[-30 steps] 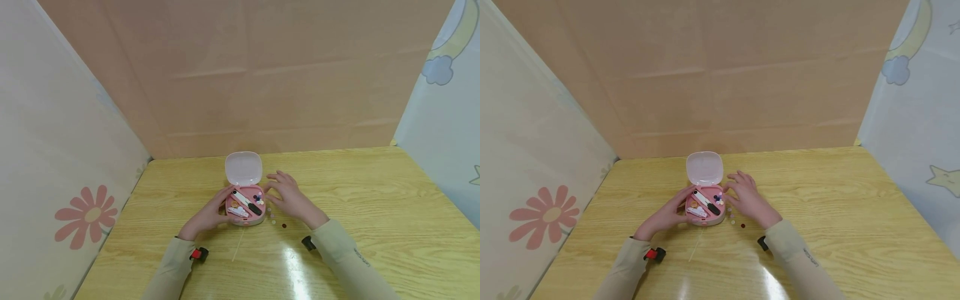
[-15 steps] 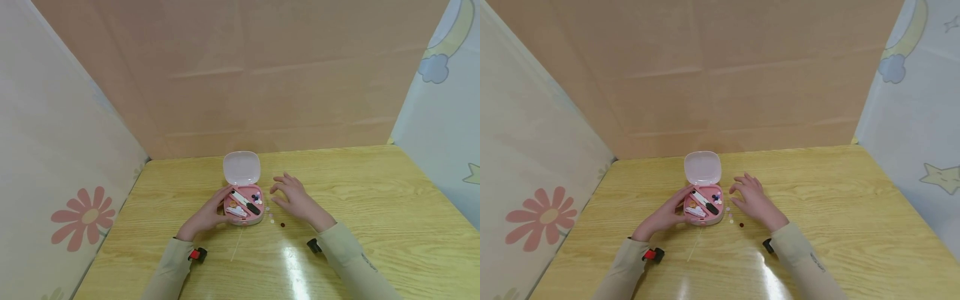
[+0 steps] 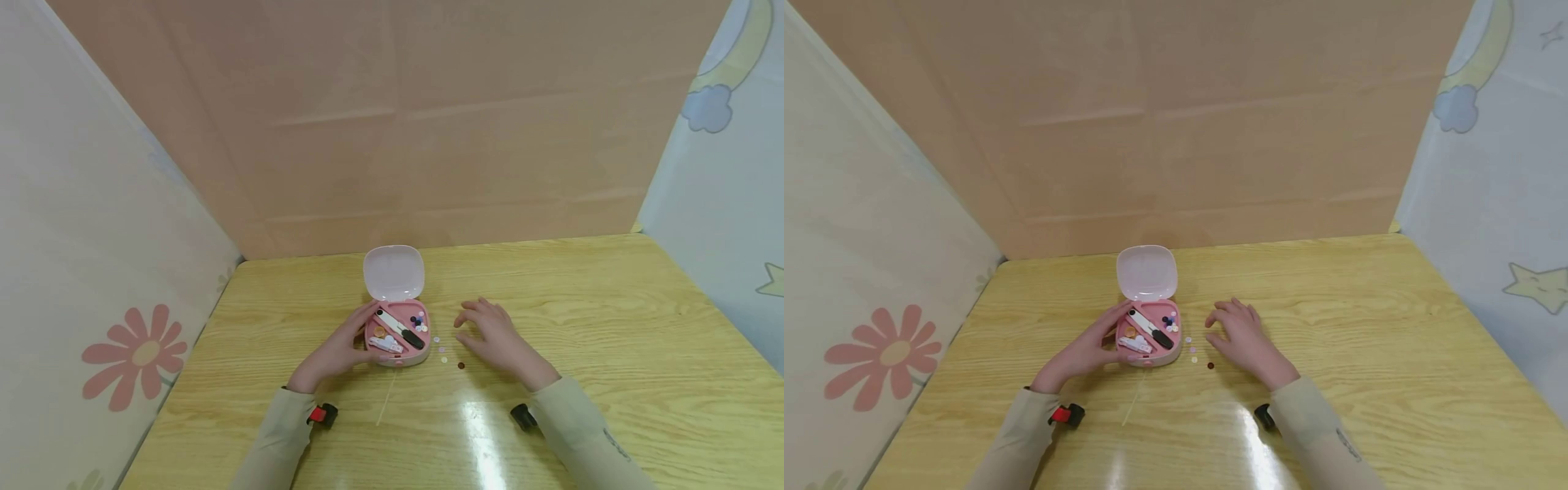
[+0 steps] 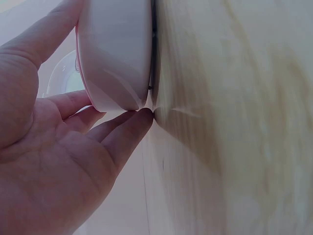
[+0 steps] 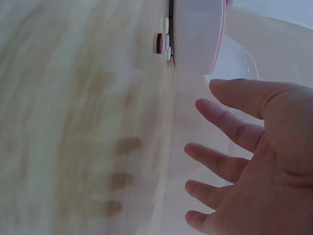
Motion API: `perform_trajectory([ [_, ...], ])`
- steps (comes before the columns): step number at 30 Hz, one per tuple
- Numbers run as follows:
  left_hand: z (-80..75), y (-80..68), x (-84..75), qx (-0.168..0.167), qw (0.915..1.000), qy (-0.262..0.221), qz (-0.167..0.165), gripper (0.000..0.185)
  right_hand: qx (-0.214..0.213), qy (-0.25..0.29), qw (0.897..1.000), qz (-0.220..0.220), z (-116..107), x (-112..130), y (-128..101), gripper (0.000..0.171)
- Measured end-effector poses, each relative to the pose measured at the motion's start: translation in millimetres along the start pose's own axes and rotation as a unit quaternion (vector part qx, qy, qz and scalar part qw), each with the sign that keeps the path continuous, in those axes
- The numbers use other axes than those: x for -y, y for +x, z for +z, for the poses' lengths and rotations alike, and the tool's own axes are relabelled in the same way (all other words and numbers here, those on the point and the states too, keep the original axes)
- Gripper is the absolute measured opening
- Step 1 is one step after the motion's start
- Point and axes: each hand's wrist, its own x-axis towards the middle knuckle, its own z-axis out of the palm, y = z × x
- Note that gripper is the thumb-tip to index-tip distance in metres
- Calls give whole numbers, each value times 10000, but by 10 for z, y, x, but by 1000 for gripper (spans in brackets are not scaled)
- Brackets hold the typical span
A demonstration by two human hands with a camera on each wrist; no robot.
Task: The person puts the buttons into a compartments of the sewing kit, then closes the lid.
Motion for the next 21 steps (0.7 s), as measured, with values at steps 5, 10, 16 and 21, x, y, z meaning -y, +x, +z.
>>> perform_trajectory([
  [5,-1,-6,7,-6,10000,-8,1,93,-48,125,9999,99,10,-32,-30,10],
  [10,10,-17,-23,-44,10000,-34,-30,92,1,830,9965,62,55,-113,-47,10],
  [16,-36,-78,-263,27,9997,-222,-84,88,280,1464,9886,230,84,-164,-71,13],
  [21,-87,-120,-427,136,9997,-181,-117,87,573,1413,9879,298,83,-171,-89,21],
])
